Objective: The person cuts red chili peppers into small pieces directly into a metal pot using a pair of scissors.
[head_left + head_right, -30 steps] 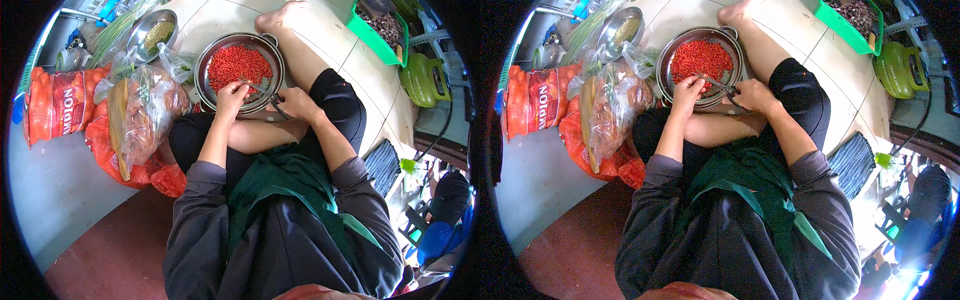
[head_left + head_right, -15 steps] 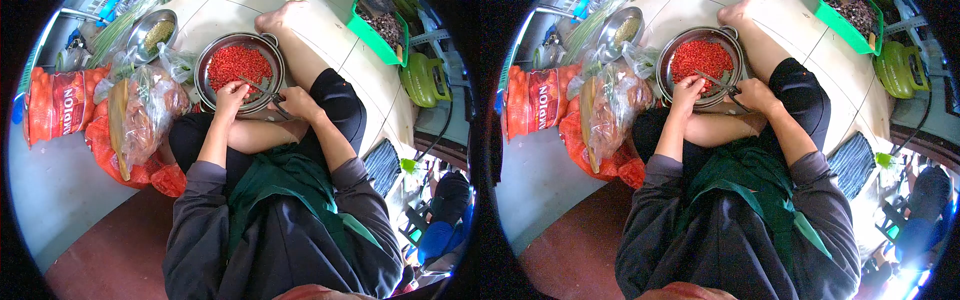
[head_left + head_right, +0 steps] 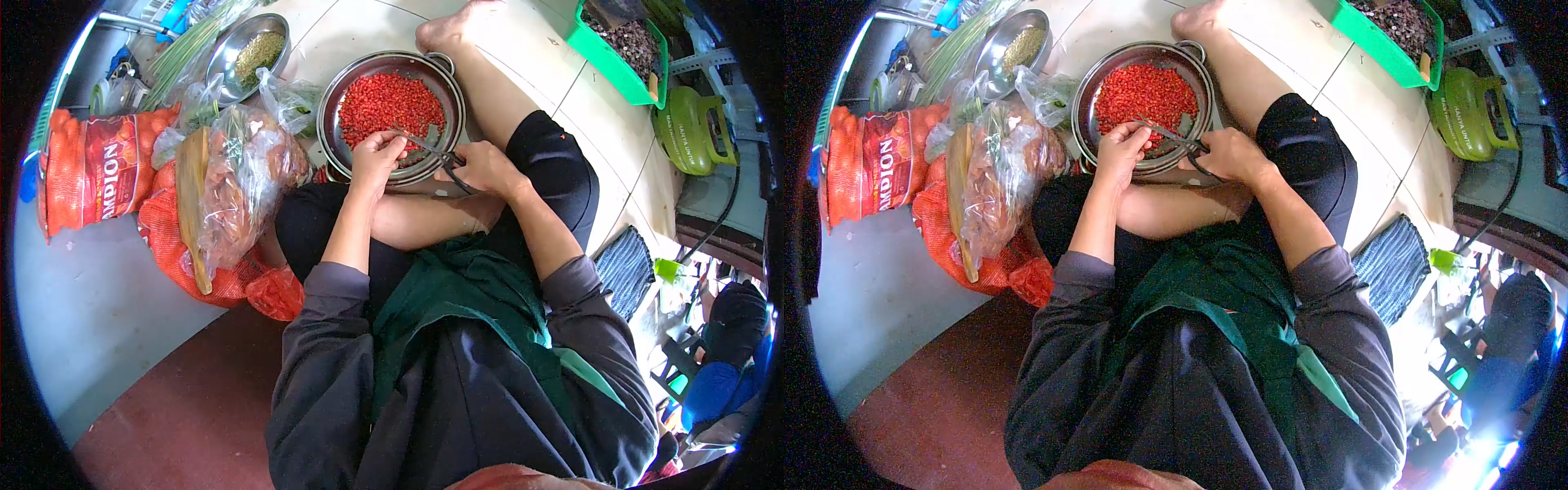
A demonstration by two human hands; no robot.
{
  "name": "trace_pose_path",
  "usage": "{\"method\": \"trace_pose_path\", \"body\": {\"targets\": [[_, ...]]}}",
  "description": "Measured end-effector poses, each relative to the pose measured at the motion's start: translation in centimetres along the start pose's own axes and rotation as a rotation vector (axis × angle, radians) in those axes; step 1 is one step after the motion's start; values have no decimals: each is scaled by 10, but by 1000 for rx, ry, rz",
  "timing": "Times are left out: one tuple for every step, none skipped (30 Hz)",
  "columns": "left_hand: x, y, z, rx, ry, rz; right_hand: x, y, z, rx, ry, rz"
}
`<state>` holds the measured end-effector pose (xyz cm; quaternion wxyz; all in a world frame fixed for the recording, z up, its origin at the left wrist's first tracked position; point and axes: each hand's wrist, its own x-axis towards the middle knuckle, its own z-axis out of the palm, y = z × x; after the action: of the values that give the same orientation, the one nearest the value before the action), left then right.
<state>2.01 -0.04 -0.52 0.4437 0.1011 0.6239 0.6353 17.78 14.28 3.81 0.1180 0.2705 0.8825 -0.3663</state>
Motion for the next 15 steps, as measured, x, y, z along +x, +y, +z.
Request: {"method": "trace_pose_path", "body": {"targets": [[0,0,0,-5,4,2,0,0,0,-1,13,-16],[0,1,0,-13,6,-5,-1,0,-1,13,15,-22],[-1,3,0,-20,9,-11,-2,-1,-2,28,17,-27],[-2,4,0,-28,12,-18,-3,-1,-3,42,19,-33],[-1,3,0,-41,19,-15,-3,0,-3,49,16,-35],[0,3,0,-55,27,-12,-3,0,-4,56,13,-36],[1,2,-1,-68,35,-9,-3,-1,-4,63,10,-38],[1,2,-1,-81,44,-12,-4,-2,-5,63,-6,-16],[1,2,-1,-94,53,-15,-6,-7,-8,64,-21,5],[1,1,-1,-107,62,-19,-8,-10,-9,66,-38,28],[1,2,-1,-91,58,-17,-6,-7,-6,33,-38,19],[0,3,0,-75,54,-15,-3,-4,-2,1,-39,12],[0,4,1,-59,50,-14,-1,0,2,-31,-39,4],[1,3,1,-62,43,-13,0,3,5,-26,-13,-16],[1,3,1,-64,37,-12,1,4,6,-22,12,-36]]}}
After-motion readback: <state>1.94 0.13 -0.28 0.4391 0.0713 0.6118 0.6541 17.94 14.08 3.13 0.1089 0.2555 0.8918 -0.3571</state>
